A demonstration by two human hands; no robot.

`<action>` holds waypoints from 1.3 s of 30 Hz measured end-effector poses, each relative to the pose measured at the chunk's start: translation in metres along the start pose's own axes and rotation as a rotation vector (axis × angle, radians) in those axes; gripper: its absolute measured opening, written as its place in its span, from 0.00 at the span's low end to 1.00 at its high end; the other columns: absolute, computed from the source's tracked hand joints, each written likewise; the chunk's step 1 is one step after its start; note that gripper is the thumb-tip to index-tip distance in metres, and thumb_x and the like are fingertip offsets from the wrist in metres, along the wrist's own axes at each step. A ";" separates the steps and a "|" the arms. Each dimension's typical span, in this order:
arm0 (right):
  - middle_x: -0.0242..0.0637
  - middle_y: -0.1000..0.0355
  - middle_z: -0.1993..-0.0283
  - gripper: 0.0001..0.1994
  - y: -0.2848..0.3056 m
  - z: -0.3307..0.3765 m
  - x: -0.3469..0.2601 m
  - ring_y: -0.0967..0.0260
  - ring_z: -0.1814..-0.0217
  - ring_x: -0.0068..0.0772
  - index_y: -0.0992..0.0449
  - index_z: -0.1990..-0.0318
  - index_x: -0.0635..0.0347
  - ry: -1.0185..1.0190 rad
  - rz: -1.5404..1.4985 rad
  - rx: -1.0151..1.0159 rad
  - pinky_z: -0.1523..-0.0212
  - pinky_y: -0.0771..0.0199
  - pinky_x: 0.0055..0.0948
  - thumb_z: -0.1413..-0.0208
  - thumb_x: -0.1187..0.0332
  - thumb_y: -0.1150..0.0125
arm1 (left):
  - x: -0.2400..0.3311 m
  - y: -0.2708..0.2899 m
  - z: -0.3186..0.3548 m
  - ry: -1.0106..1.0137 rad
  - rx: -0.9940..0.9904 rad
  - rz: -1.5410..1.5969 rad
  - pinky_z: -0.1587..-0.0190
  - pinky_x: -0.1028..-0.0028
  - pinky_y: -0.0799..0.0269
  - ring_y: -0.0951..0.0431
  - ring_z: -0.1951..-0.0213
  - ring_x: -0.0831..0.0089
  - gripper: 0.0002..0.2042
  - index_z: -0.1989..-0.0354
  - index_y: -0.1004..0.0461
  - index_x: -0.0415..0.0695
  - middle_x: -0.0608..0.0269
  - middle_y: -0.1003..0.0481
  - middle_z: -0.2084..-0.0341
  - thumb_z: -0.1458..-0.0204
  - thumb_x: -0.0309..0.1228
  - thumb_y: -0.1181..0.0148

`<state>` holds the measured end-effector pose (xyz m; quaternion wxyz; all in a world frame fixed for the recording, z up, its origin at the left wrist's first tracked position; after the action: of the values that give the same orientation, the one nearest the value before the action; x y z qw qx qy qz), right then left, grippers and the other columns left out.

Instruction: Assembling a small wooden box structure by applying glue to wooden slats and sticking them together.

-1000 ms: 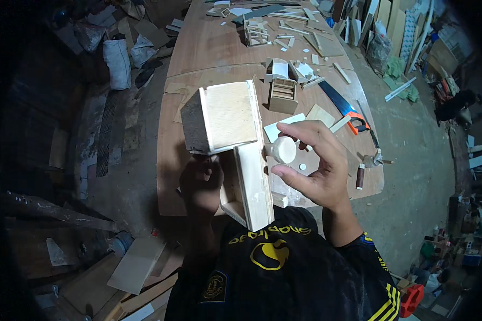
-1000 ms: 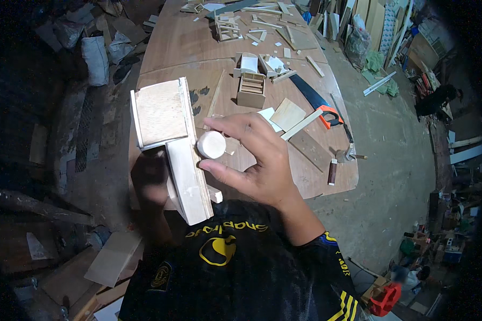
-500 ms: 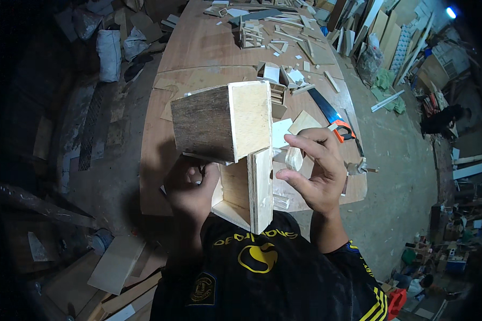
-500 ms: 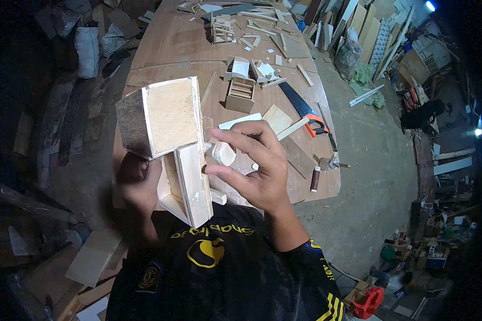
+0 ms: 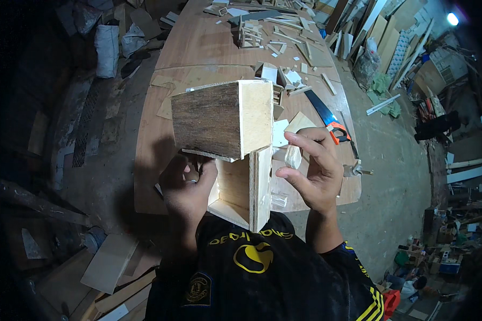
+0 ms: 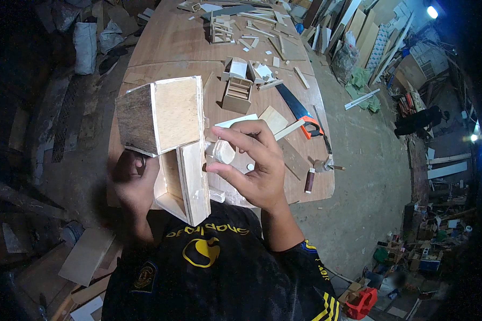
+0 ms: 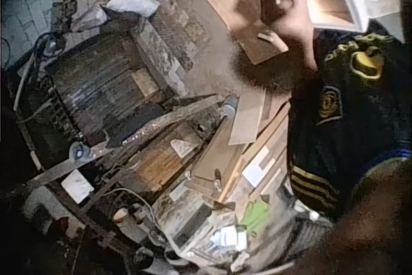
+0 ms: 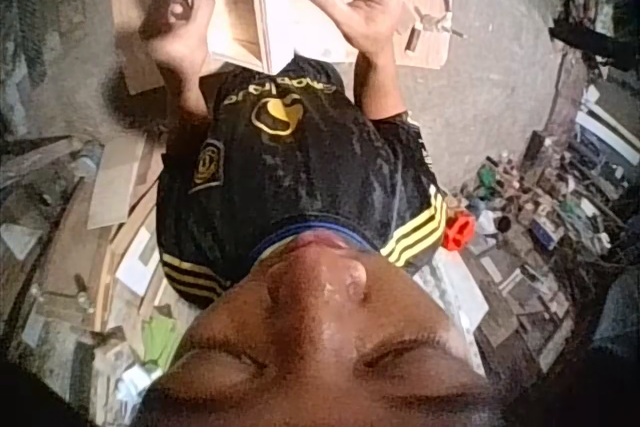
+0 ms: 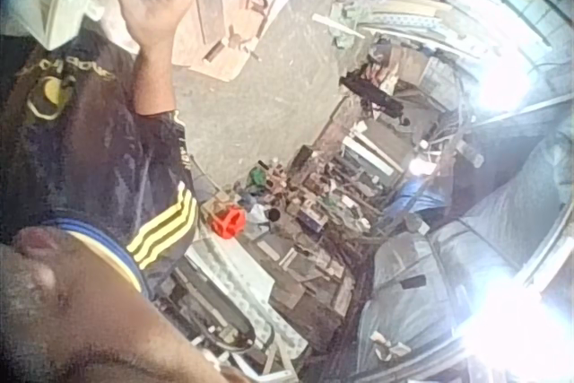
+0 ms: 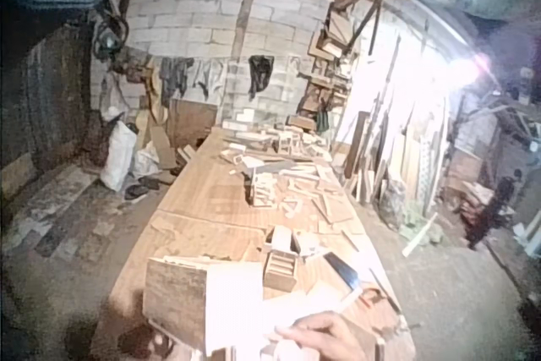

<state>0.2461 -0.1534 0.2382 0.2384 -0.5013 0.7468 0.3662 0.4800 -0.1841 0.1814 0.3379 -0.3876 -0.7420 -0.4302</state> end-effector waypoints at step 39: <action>0.43 0.27 0.55 0.20 0.015 0.269 0.353 0.27 0.54 0.39 0.25 0.51 0.59 -0.815 0.665 -0.150 0.55 0.26 0.35 0.55 0.69 0.33 | -0.065 -0.010 0.032 -0.145 -0.201 -0.283 0.70 0.65 0.30 0.24 0.70 0.56 0.09 0.59 0.27 0.37 0.52 0.27 0.71 0.47 0.25 0.44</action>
<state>0.0934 -0.1414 -0.1788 0.3435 -0.0701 0.6841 0.6396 0.4963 -0.1774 0.1104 0.1793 -0.3409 -0.7649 -0.5163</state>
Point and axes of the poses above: each hand's wrist, its own z-axis away from the middle knuckle, its own y-axis out of the back of the hand, x = y × z, the point moved 8 cm from there along -z, towards the middle knuckle
